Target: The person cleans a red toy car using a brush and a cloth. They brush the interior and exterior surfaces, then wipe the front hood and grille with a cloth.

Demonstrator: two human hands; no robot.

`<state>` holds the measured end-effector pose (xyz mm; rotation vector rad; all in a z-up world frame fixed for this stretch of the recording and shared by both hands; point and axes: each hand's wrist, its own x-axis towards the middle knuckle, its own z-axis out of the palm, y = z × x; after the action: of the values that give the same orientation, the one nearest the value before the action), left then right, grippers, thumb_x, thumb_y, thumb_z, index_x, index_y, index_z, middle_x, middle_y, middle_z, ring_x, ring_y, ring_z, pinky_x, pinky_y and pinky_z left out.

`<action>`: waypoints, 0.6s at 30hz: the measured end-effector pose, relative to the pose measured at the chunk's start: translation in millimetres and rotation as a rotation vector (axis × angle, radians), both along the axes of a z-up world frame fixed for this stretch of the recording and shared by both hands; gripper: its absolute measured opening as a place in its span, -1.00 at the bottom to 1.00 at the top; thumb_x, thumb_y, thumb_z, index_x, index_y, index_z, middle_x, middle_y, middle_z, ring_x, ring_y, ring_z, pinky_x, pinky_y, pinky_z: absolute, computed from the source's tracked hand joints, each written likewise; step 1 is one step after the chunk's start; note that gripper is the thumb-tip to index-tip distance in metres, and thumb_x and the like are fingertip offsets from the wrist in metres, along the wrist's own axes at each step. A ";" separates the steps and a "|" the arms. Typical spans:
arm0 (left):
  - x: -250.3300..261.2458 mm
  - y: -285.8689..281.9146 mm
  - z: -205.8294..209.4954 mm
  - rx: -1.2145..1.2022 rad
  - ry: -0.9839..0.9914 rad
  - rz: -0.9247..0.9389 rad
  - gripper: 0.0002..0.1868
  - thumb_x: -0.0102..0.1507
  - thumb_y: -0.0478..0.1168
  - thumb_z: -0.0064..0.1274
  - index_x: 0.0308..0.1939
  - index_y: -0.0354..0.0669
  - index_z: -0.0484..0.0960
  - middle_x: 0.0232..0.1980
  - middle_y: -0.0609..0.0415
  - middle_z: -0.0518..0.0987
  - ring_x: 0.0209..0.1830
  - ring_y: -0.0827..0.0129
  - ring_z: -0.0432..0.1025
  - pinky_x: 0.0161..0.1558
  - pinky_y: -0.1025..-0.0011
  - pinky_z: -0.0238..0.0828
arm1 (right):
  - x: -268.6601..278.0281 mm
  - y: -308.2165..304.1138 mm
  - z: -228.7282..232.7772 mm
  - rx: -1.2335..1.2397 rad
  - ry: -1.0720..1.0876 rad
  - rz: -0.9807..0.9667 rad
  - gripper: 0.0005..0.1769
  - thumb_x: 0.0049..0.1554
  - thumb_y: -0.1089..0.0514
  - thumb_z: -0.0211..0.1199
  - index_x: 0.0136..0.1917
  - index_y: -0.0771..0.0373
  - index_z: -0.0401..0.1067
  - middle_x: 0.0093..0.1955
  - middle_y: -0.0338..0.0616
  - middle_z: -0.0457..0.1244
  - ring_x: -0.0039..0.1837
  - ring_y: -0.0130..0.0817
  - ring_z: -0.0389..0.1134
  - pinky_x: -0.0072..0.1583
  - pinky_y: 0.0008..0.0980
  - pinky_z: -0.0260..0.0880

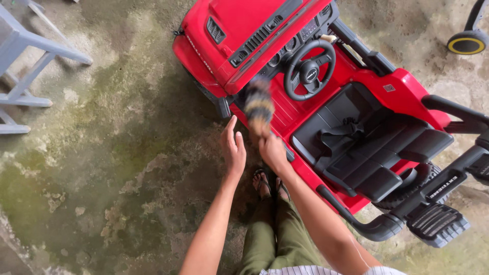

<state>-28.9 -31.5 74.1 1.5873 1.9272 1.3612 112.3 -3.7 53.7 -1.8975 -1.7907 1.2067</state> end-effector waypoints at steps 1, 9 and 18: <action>2.8 -0.5 1.8 0.007 -0.016 -0.001 -0.54 0.44 -0.36 -0.19 0.44 -0.30 0.36 0.44 -0.13 0.45 0.45 0.02 0.34 0.43 0.15 0.22 | 3.9 -5.9 3.4 0.004 -0.010 0.108 -0.52 0.15 0.08 0.09 0.32 0.13 0.46 -0.10 0.37 0.36 0.02 0.28 0.42 0.17 0.09 0.38; 4.9 -3.3 9.0 0.017 -0.017 -0.005 -0.55 0.45 -0.36 -0.20 0.45 -0.30 0.35 0.45 -0.14 0.43 0.45 0.01 0.33 0.44 0.14 0.21 | 24.9 50.0 -10.3 0.143 0.290 -0.234 -0.58 0.29 0.12 -0.04 0.29 0.31 0.47 -0.17 0.22 0.37 -0.12 0.11 0.42 -0.06 -0.01 0.43; -5.7 -12.9 7.9 -0.034 -0.009 0.047 -0.53 0.45 -0.35 -0.21 0.47 -0.25 0.34 0.47 -0.09 0.41 0.47 0.03 0.31 0.44 0.14 0.20 | -63.8 -17.7 -71.7 -0.109 0.441 -0.025 -0.63 0.29 0.12 -0.03 0.23 0.38 0.38 -0.25 0.18 0.36 -0.37 -0.14 0.43 -0.32 -0.22 0.45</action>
<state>-34.6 -44.5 82.0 1.5270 1.9843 1.3437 48.6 -21.4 -17.9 -1.5408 -1.4871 1.5915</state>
